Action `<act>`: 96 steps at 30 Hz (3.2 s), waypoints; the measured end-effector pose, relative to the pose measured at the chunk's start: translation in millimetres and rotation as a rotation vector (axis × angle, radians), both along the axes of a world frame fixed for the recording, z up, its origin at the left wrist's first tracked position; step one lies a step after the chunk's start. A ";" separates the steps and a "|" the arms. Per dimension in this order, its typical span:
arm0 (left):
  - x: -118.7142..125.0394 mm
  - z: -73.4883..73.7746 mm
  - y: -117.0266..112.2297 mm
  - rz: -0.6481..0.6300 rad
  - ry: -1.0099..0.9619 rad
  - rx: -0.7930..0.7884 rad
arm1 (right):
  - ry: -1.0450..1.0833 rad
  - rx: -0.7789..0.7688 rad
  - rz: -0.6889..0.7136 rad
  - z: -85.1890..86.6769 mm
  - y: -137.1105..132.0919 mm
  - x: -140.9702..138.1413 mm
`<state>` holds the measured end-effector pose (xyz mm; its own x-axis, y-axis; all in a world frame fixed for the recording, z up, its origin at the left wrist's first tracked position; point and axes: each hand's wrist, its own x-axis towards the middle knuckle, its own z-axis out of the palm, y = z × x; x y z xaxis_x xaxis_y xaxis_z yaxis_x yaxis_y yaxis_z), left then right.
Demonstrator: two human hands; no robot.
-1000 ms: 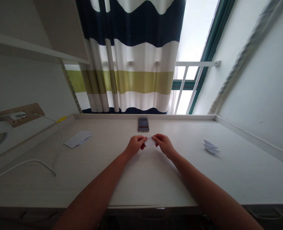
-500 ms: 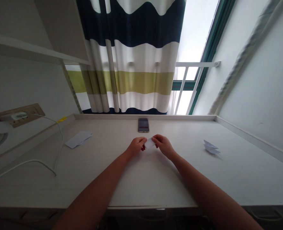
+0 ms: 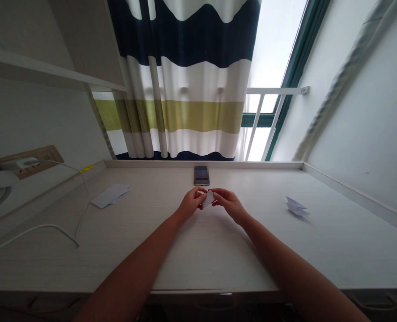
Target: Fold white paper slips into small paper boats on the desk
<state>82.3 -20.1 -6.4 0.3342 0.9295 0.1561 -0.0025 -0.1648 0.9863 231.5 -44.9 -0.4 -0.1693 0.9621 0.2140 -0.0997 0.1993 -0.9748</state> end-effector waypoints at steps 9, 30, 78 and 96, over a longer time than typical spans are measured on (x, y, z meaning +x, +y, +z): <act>0.5 0.7 -0.6 -0.013 0.012 0.007 | 0.046 -0.002 0.057 3.4 -3.0 1.5; -3.0 3.4 -5.2 -0.137 0.017 0.022 | 0.039 -0.047 -0.014 4.9 -3.3 2.2; -0.1 1.5 0.3 0.147 0.243 0.115 | -0.214 0.064 -0.199 -12.4 7.6 1.2; 0.7 8.0 -3.8 0.167 -0.022 -0.186 | -0.262 0.176 -0.188 -9.8 3.5 -0.9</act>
